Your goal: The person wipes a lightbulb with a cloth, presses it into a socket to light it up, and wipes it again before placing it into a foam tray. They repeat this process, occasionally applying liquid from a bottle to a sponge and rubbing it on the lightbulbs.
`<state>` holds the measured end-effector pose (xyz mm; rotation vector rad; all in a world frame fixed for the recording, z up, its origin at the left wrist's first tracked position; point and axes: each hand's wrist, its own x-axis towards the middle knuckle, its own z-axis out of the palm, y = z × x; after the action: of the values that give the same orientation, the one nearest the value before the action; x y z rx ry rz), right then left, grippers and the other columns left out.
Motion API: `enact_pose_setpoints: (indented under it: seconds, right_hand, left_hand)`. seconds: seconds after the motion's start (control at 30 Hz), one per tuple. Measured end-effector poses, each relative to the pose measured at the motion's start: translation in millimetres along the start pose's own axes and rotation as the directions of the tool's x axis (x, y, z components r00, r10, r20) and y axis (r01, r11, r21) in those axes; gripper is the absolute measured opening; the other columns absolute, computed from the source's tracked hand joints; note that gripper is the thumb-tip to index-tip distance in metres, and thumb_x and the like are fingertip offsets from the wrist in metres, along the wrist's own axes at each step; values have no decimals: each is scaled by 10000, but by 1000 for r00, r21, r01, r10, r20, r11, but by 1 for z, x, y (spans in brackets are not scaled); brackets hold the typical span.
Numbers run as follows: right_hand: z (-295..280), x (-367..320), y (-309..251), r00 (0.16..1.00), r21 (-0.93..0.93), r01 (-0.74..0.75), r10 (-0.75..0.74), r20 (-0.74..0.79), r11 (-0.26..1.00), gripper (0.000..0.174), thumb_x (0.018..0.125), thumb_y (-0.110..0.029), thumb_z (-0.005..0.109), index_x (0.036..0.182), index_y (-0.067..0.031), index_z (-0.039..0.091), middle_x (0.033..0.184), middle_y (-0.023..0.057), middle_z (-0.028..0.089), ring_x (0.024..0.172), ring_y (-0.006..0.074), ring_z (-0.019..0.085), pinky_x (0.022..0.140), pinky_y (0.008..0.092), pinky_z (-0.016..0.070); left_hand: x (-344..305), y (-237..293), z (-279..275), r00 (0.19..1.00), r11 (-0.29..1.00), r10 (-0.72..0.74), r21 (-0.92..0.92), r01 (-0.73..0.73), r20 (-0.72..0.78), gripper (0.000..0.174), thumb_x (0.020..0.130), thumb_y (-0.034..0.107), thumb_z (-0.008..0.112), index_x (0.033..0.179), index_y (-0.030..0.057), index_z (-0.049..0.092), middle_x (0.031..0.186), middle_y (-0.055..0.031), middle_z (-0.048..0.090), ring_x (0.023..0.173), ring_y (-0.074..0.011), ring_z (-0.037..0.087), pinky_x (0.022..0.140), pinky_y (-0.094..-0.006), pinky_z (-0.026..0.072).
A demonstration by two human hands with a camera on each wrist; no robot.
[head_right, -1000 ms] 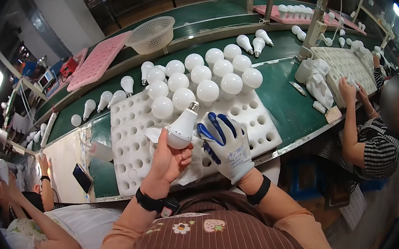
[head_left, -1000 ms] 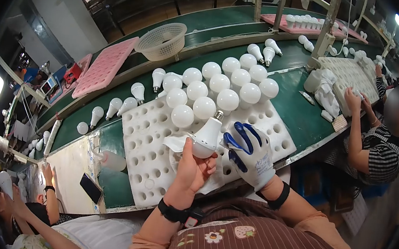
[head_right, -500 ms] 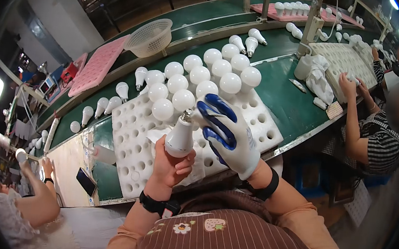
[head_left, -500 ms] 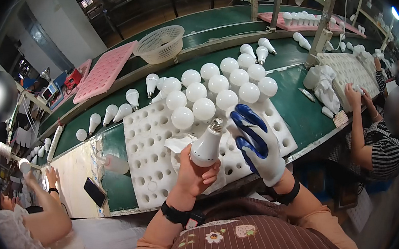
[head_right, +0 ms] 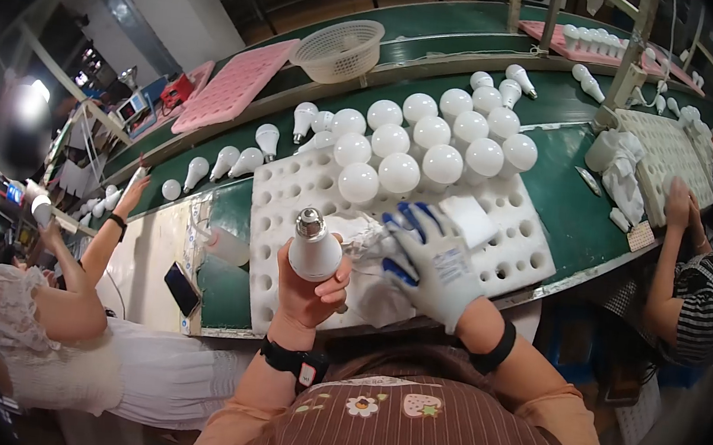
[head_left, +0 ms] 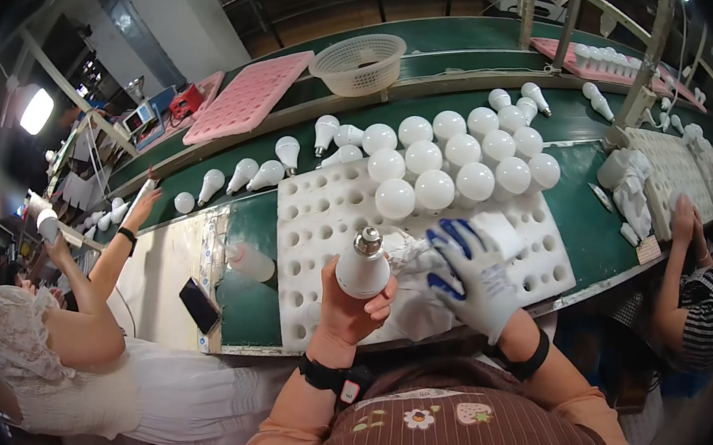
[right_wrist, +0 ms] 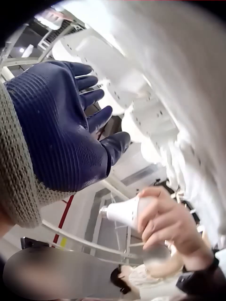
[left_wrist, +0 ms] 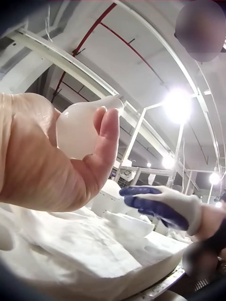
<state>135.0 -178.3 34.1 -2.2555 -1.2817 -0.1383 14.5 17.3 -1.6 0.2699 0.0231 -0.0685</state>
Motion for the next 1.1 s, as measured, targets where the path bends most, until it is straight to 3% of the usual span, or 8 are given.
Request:
enact_pose_setpoints:
  seconds: [0.17,0.43,0.5,0.6,0.67,0.9,0.93,1.1]
  right_hand:
    - [38,25,-43,923,-137,138,-77,378,981,444,804,-308,614,1226,-176,581,1376,140,452,1274,360,397,1050,510,321]
    - [-18,35,-51,995,426,59,-22,-93,903,275,695,-126,696,960,-62,662,989,130,634,986,360,554,885,428,428]
    - [-19,38,-70,962,220,272,-268,-47,937,385,701,-175,695,1063,-57,638,1063,160,620,1023,372,547,910,446,419]
    - [4,38,-78,964,164,247,-260,62,955,530,770,-264,611,1237,-20,561,1168,219,586,1071,404,539,934,463,416]
    - [15,39,-64,966,213,250,-257,6,944,474,833,-264,569,1234,-12,559,1119,228,602,1027,419,562,881,453,447]
    - [52,30,32,933,841,-309,-30,358,444,362,951,-196,480,1204,41,583,1073,117,657,948,208,606,846,315,472]
    - [51,31,30,951,721,-96,-151,270,686,348,940,-193,499,1182,43,581,1022,97,653,892,189,605,813,296,478]
    - [46,43,16,970,822,-27,-185,160,568,334,939,-200,506,1166,30,587,1012,89,649,887,191,604,807,293,480]
  left_hand:
    - [-30,23,-6,941,929,262,320,-186,-215,605,896,551,431,1222,49,525,963,-163,607,655,-221,574,555,-345,488]
    - [-65,33,-11,680,303,686,951,56,-258,330,926,207,516,1224,68,493,942,-75,599,637,-108,572,456,-238,467]
    - [-52,22,-22,764,-98,638,974,207,-98,450,883,301,605,1243,49,507,967,-120,634,761,-131,614,652,-297,511]
    - [-16,-16,-51,799,547,594,775,-317,-93,605,876,164,599,1418,38,361,1138,-180,614,1053,-277,594,922,-308,459]
    - [-7,-21,-40,686,55,722,981,-185,89,608,873,269,576,1393,26,376,1144,-189,596,1058,-251,585,909,-321,448]
    - [-6,-15,10,734,-344,498,882,-321,461,582,742,384,675,1177,34,510,1047,-184,584,934,-390,583,796,-412,475]
    - [-6,-15,11,714,-409,441,830,-378,543,605,731,393,688,1187,39,506,1060,-181,583,931,-388,584,789,-414,478]
    - [-7,-14,21,711,-486,262,726,-487,653,608,715,334,723,1218,78,497,1102,-147,584,942,-362,590,778,-399,487]
